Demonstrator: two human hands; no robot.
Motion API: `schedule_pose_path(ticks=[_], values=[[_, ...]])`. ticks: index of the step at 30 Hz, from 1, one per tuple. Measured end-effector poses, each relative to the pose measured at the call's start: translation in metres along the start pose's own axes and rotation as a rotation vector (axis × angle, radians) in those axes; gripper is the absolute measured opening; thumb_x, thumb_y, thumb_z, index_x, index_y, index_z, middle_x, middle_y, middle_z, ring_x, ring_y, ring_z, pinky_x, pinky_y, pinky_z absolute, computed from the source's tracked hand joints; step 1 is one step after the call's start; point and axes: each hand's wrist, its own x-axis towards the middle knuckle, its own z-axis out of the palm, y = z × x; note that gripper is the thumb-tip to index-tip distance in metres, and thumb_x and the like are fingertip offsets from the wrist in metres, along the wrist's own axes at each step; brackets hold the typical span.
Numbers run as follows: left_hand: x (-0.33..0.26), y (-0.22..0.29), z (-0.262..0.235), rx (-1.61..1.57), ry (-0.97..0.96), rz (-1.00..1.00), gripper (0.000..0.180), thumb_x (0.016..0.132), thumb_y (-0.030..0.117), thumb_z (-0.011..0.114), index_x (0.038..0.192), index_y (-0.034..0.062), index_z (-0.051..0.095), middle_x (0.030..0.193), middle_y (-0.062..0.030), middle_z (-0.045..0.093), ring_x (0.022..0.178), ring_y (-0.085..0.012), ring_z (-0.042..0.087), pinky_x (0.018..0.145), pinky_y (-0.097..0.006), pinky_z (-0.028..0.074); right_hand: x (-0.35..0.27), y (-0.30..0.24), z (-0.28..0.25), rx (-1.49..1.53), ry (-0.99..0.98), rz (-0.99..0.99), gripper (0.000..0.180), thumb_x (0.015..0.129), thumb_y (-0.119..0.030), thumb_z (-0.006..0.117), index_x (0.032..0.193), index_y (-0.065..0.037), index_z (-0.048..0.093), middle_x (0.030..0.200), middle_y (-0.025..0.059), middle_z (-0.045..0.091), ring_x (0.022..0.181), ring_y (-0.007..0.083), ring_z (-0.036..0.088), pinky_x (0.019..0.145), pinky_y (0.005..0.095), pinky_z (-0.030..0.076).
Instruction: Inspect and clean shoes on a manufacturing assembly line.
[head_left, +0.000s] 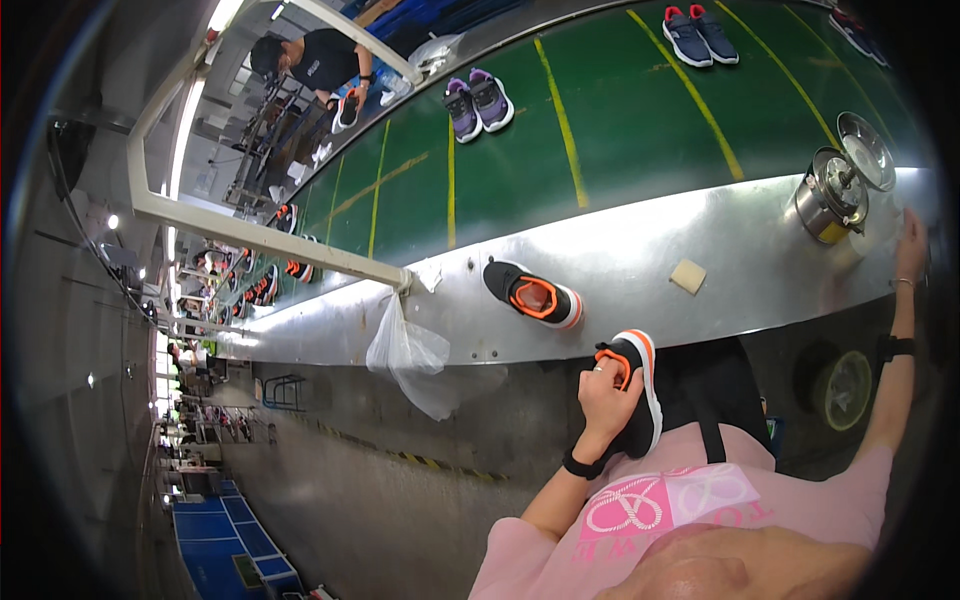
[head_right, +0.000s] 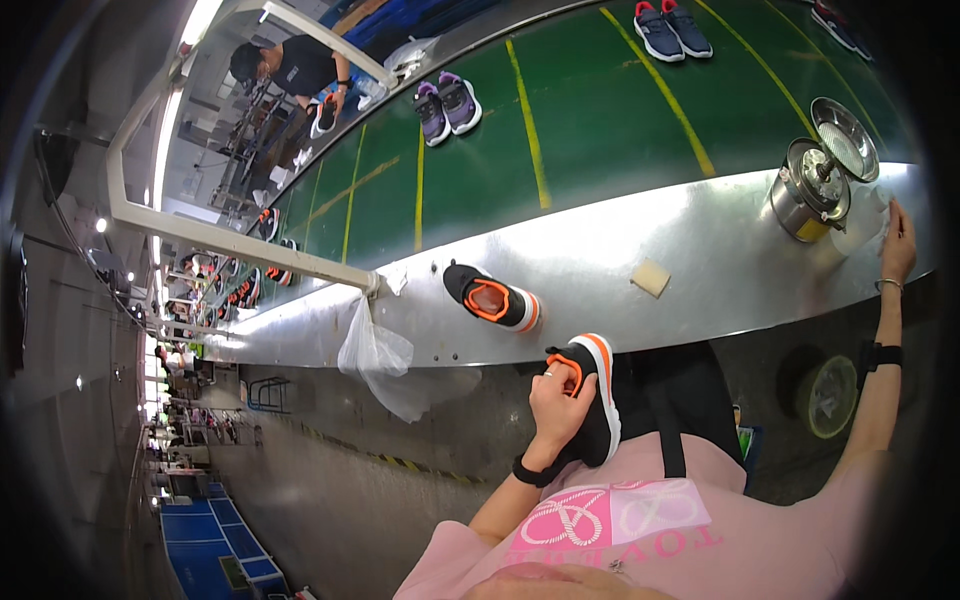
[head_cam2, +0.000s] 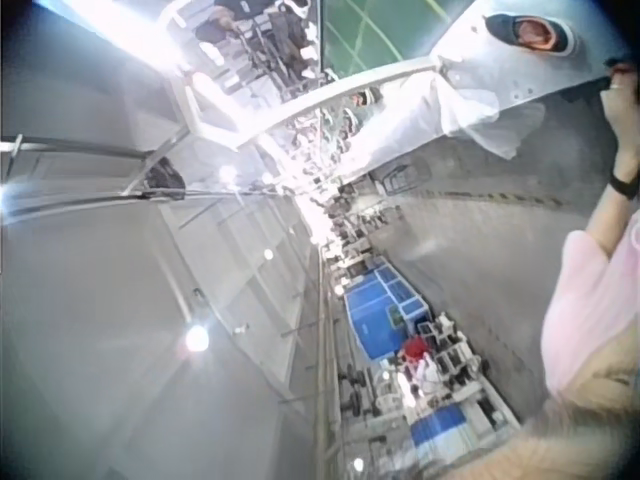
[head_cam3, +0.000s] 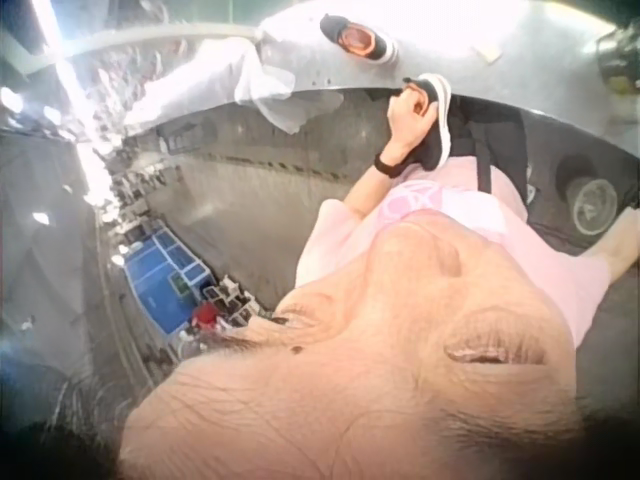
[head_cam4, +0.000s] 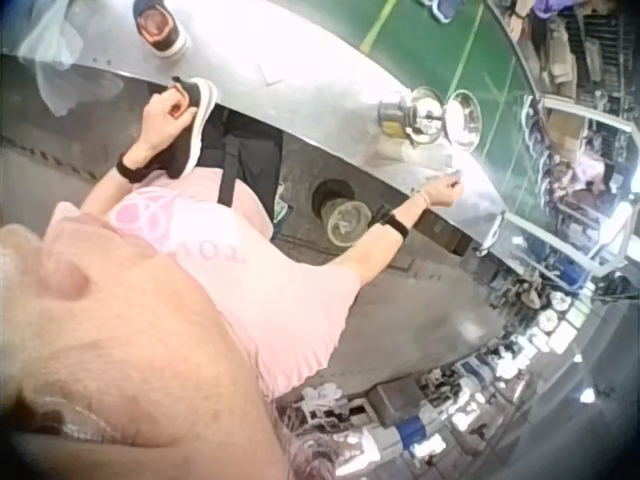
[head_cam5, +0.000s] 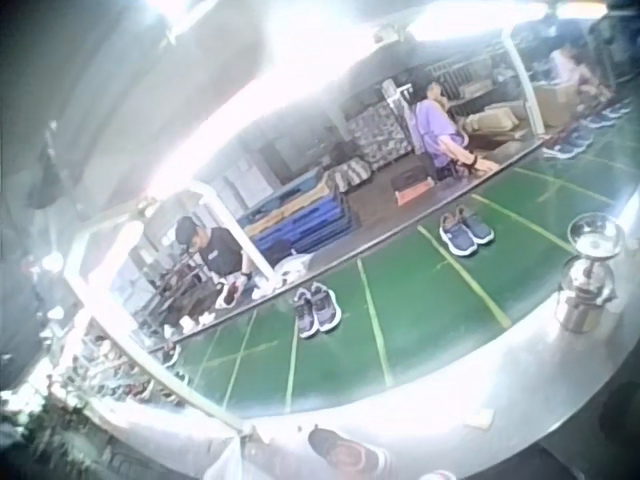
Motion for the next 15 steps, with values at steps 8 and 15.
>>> schedule_pose_path(ticks=[8, 15], values=[[0.012, 0.001, 0.001, -0.04, 0.024, -0.032, 0.027, 0.074, 0.017, 0.079, 0.072, 0.0085, 0.054, 0.068, -0.007, 0.054, 0.061, -0.0283, 0.048, 0.062, -0.039, 0.039, -0.096, -0.163, 0.007, 0.492, -0.069, 0.057, 0.032, 0.101, -0.031, 0.06, 0.124, -0.01, 0.068, 0.114, 0.0014, 0.071, 0.098, 0.0092, 0.065, 0.087, 0.0234, 0.05], [0.004, -0.003, -0.001, 0.003, -0.042, -0.002, 0.027, 0.075, 0.015, 0.08, 0.072, 0.0064, 0.054, 0.072, -0.0074, 0.056, 0.066, -0.0285, 0.05, 0.063, -0.038, 0.04, -0.24, -0.302, 0.025, 0.934, -0.872, 0.476, 0.01, 0.098, -0.012, 0.061, 0.099, -0.006, 0.07, 0.078, -0.0006, 0.065, 0.063, 0.0074, 0.06, 0.053, 0.0234, 0.048]])
